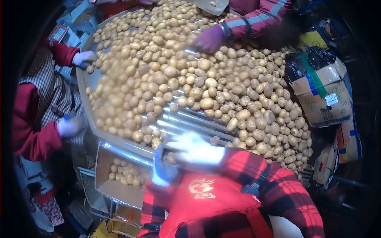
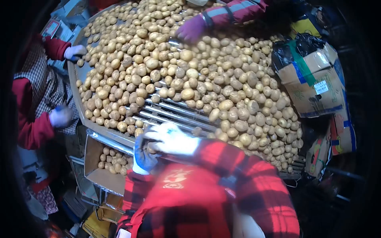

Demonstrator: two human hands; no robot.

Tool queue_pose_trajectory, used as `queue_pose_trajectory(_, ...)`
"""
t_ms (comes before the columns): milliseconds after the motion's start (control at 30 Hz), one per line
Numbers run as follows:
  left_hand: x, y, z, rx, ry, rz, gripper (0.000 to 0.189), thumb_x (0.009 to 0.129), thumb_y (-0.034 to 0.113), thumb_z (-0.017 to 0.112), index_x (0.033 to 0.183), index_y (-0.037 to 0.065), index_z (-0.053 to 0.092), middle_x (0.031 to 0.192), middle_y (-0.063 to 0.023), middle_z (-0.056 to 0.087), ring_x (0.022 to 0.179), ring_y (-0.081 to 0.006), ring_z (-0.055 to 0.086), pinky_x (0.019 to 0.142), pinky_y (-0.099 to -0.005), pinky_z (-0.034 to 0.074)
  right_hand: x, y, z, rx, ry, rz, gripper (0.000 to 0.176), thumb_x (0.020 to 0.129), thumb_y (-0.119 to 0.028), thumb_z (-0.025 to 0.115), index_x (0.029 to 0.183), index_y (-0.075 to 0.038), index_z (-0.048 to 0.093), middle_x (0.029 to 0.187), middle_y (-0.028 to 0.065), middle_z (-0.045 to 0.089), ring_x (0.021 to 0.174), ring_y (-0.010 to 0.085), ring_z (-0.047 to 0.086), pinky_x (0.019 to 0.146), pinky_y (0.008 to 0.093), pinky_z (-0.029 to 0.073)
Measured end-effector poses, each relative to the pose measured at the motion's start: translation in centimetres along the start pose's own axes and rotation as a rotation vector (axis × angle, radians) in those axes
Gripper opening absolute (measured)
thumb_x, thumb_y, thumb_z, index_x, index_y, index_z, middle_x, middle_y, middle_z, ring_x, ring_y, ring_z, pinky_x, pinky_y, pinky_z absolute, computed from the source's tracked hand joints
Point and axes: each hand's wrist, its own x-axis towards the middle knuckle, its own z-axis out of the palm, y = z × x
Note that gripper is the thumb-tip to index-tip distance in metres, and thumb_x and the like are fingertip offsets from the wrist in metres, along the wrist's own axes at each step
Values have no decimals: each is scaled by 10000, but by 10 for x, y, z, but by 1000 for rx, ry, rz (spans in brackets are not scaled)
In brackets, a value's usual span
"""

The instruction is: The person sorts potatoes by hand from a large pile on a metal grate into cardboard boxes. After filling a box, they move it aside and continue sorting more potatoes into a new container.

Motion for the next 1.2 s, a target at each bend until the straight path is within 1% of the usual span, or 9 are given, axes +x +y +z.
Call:
queue_pose_trajectory(100,7,21,-4,-1380,50,-796,490,1048,181,514,1521,135,395,1411,-108,529,1147,-219,627,816,-339,556,8,12,-86,-572,-279,669,293,835,-201,607,1089,-72,672,1081,167,657,993,332,620,857,484,502)
queue_pose_trajectory(200,12,5,0,-1423,-118,-767,484,1036,162,521,1506,131,412,1358,-83,550,1038,-193,639,743,-323,549,-53,91,-87,-1038,-63,631,678,893,-427,589,1462,-81,461,1522,252,408,1449,432,321,1161,658,170)
queue_pose_trajectory(333,34,37,26,-1104,99,-817,501,990,124,551,1479,134,443,1243,-44,590,965,-135,599,690,-269,511,-15,31,-44,-863,-390,895,809,874,-561,582,1533,-129,399,1602,244,284,1457,450,280,1163,672,151)
queue_pose_trajectory(533,53,60,12,-927,78,-755,486,1003,61,518,1479,101,432,1241,-58,591,940,-122,601,632,-229,521,-33,29,-82,-693,-40,267,323,773,-110,579,1094,-117,618,1095,107,602,989,298,580,893,461,429)
queue_pose_trajectory(733,41,38,12,-1029,52,-795,497,998,62,534,1483,105,436,1349,-80,562,988,-151,607,745,-267,551,-7,136,-195,-1272,-120,1018,304,936,-232,525,1172,-75,637,945,152,723,889,279,718,749,467,516)
queue_pose_trajectory(800,30,24,32,-91,-235,-218,501,992,43,519,1481,116,440,1390,-97,536,991,-176,604,812,-274,537,-7,171,-198,-1107,-101,1002,284,910,-277,563,1084,-71,650,931,189,726,887,299,727,729,476,541)
queue_pose_trajectory(833,40,48,39,-785,-59,-776,498,976,-6,497,1462,95,460,1450,-118,489,1115,-196,598,861,-256,526,-2,154,-200,-992,-57,1023,334,892,-316,587,1104,-62,639,946,191,724,898,311,724,743,472,545)
queue_pose_trajectory(1133,54,33,57,-365,-579,-553,510,993,9,499,1492,35,400,1583,-154,325,1412,-243,449,1007,-299,493,-4,114,-142,-612,131,971,572,870,-367,665,1355,-103,517,1177,173,653,1092,368,626,920,519,454)
queue_pose_trajectory(1200,58,64,75,-61,-499,-48,561,1003,96,565,1529,77,373,1516,-96,457,1420,-213,444,1111,-351,401,7,81,-135,-420,109,899,600,859,-362,676,1371,-88,521,1221,192,648,1146,377,615,990,509,457)
